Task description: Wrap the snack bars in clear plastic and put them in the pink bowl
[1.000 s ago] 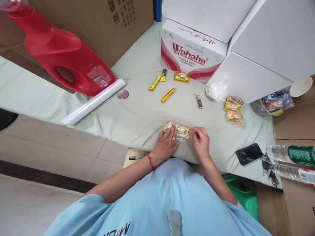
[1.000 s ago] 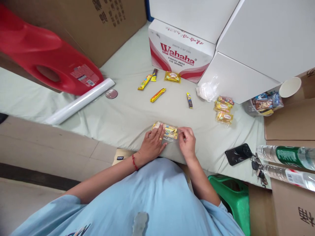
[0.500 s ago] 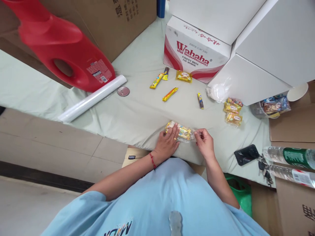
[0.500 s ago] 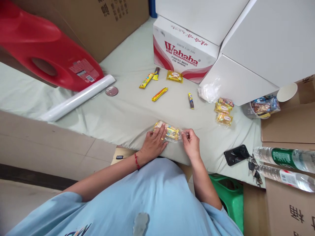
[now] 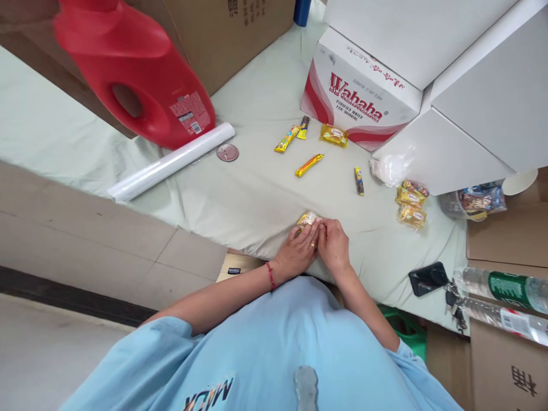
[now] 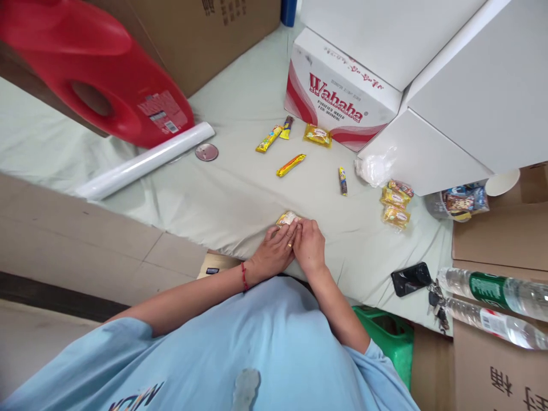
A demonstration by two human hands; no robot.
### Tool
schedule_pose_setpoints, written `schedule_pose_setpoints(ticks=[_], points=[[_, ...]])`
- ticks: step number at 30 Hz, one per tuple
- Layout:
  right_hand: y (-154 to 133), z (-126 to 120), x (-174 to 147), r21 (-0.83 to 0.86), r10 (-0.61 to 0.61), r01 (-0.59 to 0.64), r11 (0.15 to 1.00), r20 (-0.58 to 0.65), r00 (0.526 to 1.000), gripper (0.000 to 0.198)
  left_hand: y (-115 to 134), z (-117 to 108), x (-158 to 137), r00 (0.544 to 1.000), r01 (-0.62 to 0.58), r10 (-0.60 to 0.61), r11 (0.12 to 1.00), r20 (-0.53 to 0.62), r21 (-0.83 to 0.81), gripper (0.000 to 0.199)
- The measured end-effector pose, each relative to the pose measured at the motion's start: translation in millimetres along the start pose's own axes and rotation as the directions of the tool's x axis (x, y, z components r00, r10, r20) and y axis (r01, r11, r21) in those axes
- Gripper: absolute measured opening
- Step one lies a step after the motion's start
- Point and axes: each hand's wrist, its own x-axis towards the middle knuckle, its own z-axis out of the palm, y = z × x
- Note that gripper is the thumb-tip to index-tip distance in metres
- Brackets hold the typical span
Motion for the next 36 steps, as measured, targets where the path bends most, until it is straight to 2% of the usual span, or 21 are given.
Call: schedule_pose_setpoints(ticks=[5, 9, 13, 16, 19, 25, 29, 30, 32, 34, 36], points=[[-0.6, 0.0, -5.1, 0.007, -0.025, 0.025, 1.0, -0.03, 0.999, 0.029, -4.2, -0.4, -8.1, 0.981, -0.111, 0.106, 0.994, -0.165, -0.023, 0.051], [-1.9, 0.2, -0.1, -0.114, -0.064, 0.067, 0.991, 0.033, 0.997, 0.032, -4.9, 2.8, -7.9, 0.982, -0.099, 0.082, 0.991, -0.171, -0.093, 0.043], [-5.6, -0.1, -0.8, -0.25, -0.144, 0.172, 0.953, 0.128, 0.981, 0.034, -16.3, -1.0, -13.2, 0.979, -0.132, 0.079, 0.947, -0.188, -0.292, 0.034], [-7.8, 0.4, -6.4, -0.298, -0.21, 0.255, 0.92, 0.174, 0.962, 0.043, -25.2, -10.5, -19.1, 0.973, -0.081, -0.018, 0.908, -0.23, -0.412, 0.029], [-7.5, 4.3, -7.9, -0.349, -0.237, 0.289, 0.891, 0.186, 0.954, 0.054, -28.7, -20.0, -19.6, 0.947, -0.025, -0.133, 0.879, -0.293, -0.477, 0.025], [-3.1, 9.4, 10.2, -0.409, -0.195, 0.279, 0.869, 0.235, 0.952, 0.034, -29.6, -23.3, -12.2, 0.905, 0.078, -0.285, 0.842, -0.317, -0.534, 0.029], [-3.6, -0.7, 18.4, -0.362, -0.174, 0.264, 0.894, 0.262, 0.949, 0.032, -32.1, -24.2, -11.4, 0.819, 0.216, -0.443, 0.827, -0.365, -0.519, 0.033], [-4.1, -3.4, 18.8, -0.342, -0.156, 0.241, 0.908, 0.258, 0.953, 0.033, -32.5, -24.7, -10.8, 0.812, 0.239, -0.453, 0.834, -0.369, -0.498, 0.035], [-4.6, -7.3, 18.9, -0.291, -0.131, 0.205, 0.934, 0.255, 0.958, 0.035, -33.1, -24.5, -8.0, 0.854, 0.238, -0.396, 0.874, -0.337, -0.423, 0.038], [-3.6, -8.5, 18.8, -0.231, -0.141, 0.203, 0.951, 0.259, 0.955, 0.034, -33.6, -21.1, -3.3, 0.922, 0.208, -0.297, 0.921, -0.249, -0.328, 0.038], [-0.3, -7.7, 19.1, -0.16, -0.183, 0.229, 0.96, 0.26, 0.948, 0.032, -34.6, -14.9, 2.0, 0.958, 0.198, -0.242, 0.947, -0.156, -0.253, 0.037]])
